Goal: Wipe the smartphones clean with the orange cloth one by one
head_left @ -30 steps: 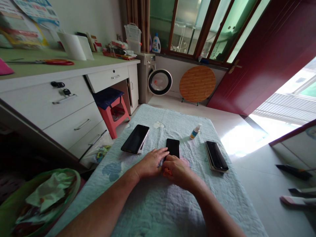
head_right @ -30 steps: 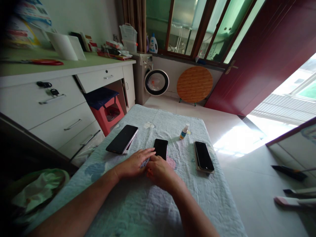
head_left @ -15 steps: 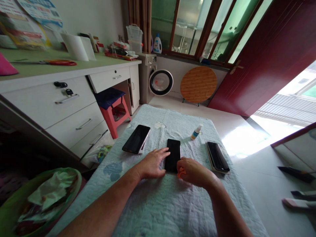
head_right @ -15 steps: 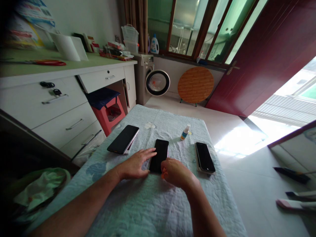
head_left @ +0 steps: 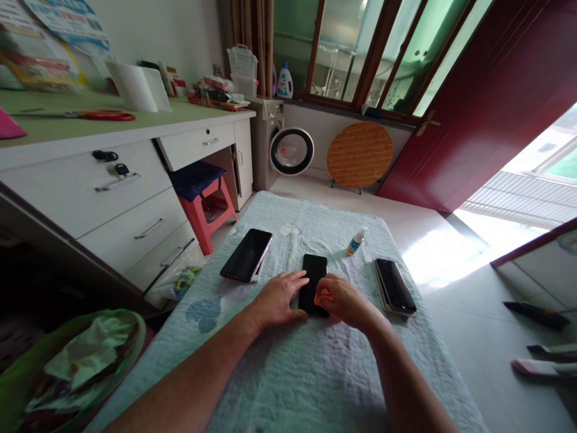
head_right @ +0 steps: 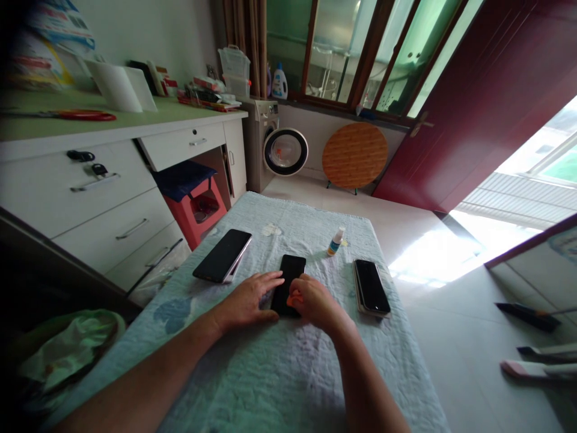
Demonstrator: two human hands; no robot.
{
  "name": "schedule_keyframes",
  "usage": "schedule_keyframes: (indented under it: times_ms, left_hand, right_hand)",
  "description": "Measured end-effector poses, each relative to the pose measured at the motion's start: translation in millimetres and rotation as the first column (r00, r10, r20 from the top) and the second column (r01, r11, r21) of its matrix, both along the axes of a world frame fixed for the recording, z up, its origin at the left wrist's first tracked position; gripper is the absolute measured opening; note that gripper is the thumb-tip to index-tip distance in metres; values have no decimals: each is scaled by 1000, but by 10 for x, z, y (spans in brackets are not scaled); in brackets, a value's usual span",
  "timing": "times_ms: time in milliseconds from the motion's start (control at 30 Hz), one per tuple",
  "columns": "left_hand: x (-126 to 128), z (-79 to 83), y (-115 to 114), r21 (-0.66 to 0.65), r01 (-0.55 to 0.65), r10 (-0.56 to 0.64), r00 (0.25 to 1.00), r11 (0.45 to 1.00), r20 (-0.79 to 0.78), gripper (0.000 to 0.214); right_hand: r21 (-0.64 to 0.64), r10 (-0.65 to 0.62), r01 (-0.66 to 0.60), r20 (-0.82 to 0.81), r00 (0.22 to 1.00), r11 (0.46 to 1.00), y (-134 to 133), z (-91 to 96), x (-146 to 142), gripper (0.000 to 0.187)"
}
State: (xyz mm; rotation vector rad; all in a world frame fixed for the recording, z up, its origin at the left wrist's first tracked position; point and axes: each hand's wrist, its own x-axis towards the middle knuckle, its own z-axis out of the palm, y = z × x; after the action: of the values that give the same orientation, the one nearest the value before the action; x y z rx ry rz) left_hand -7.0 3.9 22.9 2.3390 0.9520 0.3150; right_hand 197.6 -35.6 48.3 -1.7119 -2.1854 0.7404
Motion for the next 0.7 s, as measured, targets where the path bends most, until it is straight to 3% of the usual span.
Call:
schedule_keyframes:
  times_ms: [100,233,400,500,700]
  left_hand:
    - [-1,-5,-3,18,-4,4,1000,1000,-1,78]
    - [-2,-37,-7,46,-9,9,1000,999,12,76]
    - [1,-54,-6,61,-9,8,1000,998,8,76]
    - [-1,-55,-2,63,-8,6,1000,998,18,76]
    - [-9,-67,11,37,12,-13,999,999,31,80]
  right_hand:
    - [122,-91,99,-70,993,988,112,-140,66,9]
    - [272,-232,259,-128,964,927,260,-328,123,9]
    - [333,-316,352,-158,936,875,343,-420,138,16]
    - [287,-277,306,-140,951,907,295,-349,122,15]
    - [25,-10,12,-86,996,1000,37,-49,14,18]
